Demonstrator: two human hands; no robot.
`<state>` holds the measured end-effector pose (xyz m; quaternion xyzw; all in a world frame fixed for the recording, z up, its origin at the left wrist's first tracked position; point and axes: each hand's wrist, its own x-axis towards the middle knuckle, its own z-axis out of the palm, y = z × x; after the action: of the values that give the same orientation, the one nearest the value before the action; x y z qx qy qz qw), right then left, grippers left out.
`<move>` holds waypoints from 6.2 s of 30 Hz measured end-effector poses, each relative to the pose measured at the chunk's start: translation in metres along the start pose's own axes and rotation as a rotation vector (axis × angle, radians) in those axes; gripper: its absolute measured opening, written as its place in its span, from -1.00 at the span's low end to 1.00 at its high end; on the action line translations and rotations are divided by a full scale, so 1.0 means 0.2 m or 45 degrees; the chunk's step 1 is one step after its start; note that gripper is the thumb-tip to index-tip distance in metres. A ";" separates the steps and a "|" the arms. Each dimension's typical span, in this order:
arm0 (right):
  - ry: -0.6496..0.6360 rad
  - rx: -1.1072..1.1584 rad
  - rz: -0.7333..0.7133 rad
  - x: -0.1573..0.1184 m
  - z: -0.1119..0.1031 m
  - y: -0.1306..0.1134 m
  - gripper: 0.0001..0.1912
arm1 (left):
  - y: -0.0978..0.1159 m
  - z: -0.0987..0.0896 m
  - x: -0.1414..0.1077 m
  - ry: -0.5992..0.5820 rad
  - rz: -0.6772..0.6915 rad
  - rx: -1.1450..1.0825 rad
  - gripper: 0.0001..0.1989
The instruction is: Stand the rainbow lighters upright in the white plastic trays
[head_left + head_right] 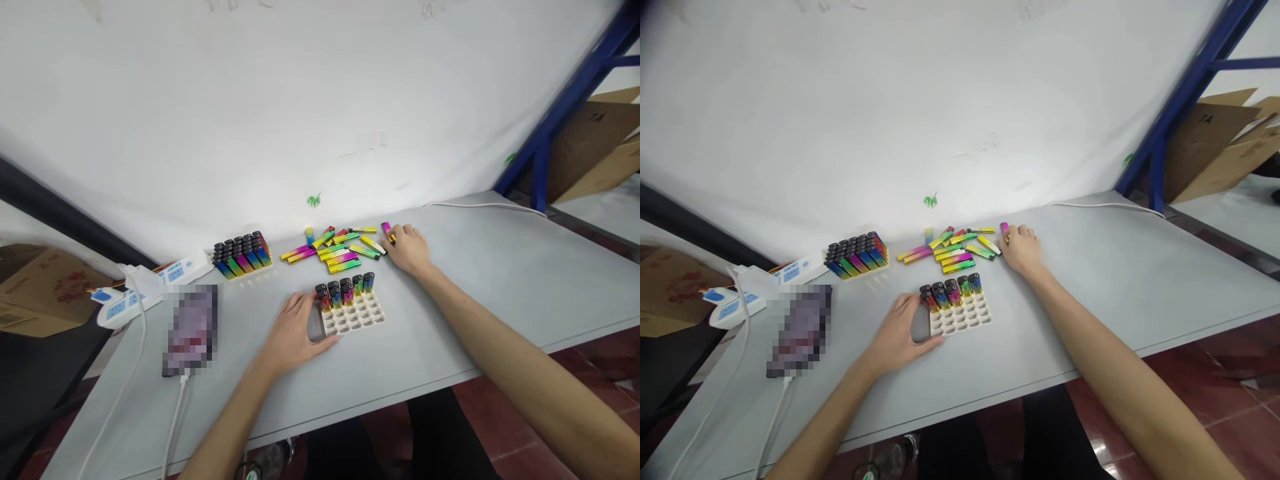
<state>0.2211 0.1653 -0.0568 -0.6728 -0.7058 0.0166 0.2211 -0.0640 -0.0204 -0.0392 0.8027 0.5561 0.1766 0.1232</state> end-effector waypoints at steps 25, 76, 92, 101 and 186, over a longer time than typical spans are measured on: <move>-0.052 1.265 0.220 -0.32 -0.16 -0.09 -0.70 | -0.01 0.04 -0.01 0.037 -0.063 0.050 -0.35; -0.448 1.876 0.491 -0.33 -0.15 -0.13 -0.50 | 0.00 0.03 -0.01 0.057 -0.011 0.080 -0.36; -0.038 1.448 -0.107 -0.57 -0.28 -0.13 -0.75 | -0.01 0.05 -0.01 0.112 -0.002 0.046 -0.31; -0.050 1.008 -0.329 -0.65 -0.21 -0.28 -0.82 | -0.01 0.05 -0.01 0.122 0.026 0.061 -0.28; -0.386 1.780 0.278 -0.38 -0.16 -0.05 -0.39 | -0.01 0.02 -0.03 0.091 -0.063 -0.019 -0.29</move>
<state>0.2224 0.0830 -0.0463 -0.4312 -0.4818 0.5793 0.4964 -0.0649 -0.0257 -0.0449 0.7811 0.5783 0.2063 0.1137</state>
